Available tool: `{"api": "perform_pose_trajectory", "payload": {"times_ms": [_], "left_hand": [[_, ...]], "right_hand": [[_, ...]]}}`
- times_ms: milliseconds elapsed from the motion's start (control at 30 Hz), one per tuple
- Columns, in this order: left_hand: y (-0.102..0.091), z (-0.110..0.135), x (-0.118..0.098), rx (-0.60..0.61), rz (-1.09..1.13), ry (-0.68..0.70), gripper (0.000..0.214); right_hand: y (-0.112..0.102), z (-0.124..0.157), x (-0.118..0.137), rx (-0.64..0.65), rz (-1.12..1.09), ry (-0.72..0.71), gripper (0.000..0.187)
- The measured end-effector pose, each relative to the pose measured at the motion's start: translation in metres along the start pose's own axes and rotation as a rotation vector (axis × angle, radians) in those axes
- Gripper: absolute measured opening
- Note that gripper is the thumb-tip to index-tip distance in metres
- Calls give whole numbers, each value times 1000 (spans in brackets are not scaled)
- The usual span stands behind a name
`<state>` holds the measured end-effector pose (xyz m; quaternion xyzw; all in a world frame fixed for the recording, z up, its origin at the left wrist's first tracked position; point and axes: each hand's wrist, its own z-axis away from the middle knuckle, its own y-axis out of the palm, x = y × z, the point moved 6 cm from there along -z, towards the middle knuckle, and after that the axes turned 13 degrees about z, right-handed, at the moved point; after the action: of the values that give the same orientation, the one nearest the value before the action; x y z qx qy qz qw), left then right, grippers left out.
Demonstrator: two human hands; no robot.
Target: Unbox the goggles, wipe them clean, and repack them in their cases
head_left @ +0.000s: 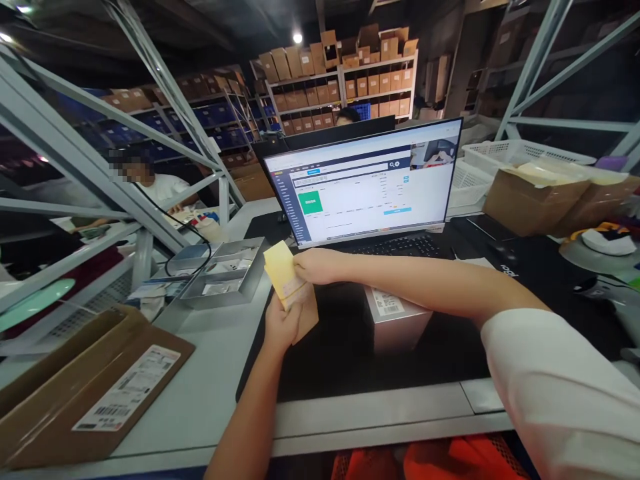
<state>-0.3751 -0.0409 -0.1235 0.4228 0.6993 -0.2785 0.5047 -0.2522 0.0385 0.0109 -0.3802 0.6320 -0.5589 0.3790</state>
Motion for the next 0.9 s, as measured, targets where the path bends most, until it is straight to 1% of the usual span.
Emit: {"api": "perform_pose_trajectory", "payload": {"times_ms": [133,200,300,367,500,633,700,800,900], "left_hand": [[-1,1,-2,-24,-122,25,46],[-1,2,-3,-47,-132,28,47],[0,3,-4,-73,-47,15,45],[2,5,-5,-76,5,16,45],[5,6,-5,-59,22,37,49],[7,5,-4,-60,100,26,52],[8,4,-5,-78,179,0,52],[6,2,-5,-149,320,-68,54],[2,-3,-4,-236,414,-94,55]], "right_hand": [[0,2,1,-4,7,17,34],[1,3,0,-9,7,23,34],[2,2,-1,-21,2,39,32],[2,1,-4,-53,-15,70,29],[-1,2,-7,-118,-72,139,21],[-1,2,-7,-124,-130,142,16],[-4,1,-10,-154,-168,151,14],[-18,1,-16,-253,-242,161,13],[-48,14,-22,-371,-298,110,11]]}}
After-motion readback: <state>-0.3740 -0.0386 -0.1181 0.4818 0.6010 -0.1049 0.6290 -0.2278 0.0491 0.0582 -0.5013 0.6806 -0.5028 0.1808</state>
